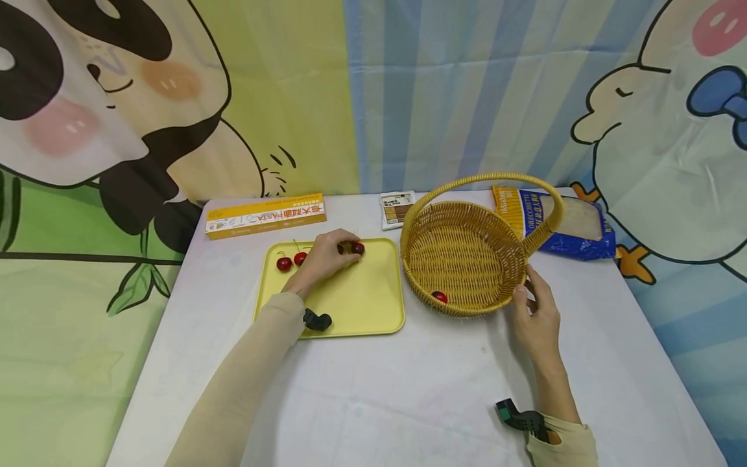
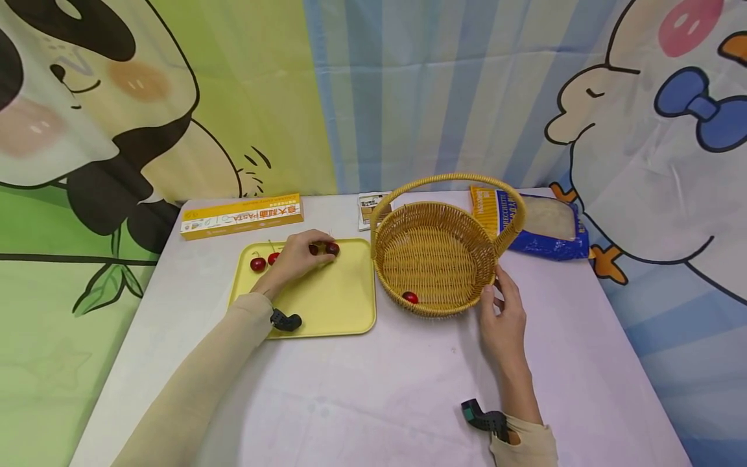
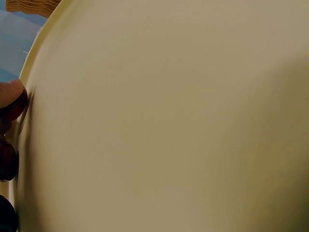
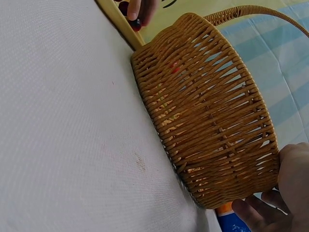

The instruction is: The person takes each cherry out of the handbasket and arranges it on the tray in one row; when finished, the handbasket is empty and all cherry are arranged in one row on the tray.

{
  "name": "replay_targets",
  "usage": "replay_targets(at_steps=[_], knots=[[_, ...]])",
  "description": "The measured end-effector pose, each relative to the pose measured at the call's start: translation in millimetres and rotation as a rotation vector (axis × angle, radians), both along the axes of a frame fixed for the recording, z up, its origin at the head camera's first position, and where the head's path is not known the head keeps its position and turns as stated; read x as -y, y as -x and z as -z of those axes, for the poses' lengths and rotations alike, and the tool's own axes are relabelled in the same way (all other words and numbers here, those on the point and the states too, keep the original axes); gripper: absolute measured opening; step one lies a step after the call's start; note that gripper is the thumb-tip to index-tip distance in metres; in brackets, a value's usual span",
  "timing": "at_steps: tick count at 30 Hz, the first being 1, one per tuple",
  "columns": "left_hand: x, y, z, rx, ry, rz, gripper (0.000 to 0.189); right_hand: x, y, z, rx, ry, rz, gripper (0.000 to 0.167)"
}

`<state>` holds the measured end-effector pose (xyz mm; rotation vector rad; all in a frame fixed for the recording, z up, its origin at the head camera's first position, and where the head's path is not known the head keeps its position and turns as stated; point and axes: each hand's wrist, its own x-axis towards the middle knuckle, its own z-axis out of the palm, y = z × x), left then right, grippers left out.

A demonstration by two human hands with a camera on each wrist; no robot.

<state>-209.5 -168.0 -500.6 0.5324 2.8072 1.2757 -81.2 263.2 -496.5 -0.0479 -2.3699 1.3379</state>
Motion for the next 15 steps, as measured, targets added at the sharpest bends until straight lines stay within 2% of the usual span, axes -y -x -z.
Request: replay_targets(at_steps=[5,9,11,13,15], knots=[[0.6,0.6,-1.0,-0.001,-0.002,0.004,0.038,1,-0.1,0.5,-0.006,0.008,-0.002,0.051],[-0.7,-2.0,-7.8,-0.031,-0.020,-0.014,0.038,0,0.5,1.4,-0.011,0.009,0.001,0.051],[-4.0,-7.4,-14.0,-0.069,-0.075,-0.036,0.035,0,1.0,2.0,-0.015,0.007,0.004,0.052],[-10.4,-15.6,-21.5,-0.122,-0.170,-0.053,0.032,0,1.6,2.8,-0.019,0.003,0.008,0.051],[-20.4,-25.4,-29.6,-0.190,-0.265,-0.046,0.029,0,2.5,4.2,-0.026,0.005,0.012,0.051]])
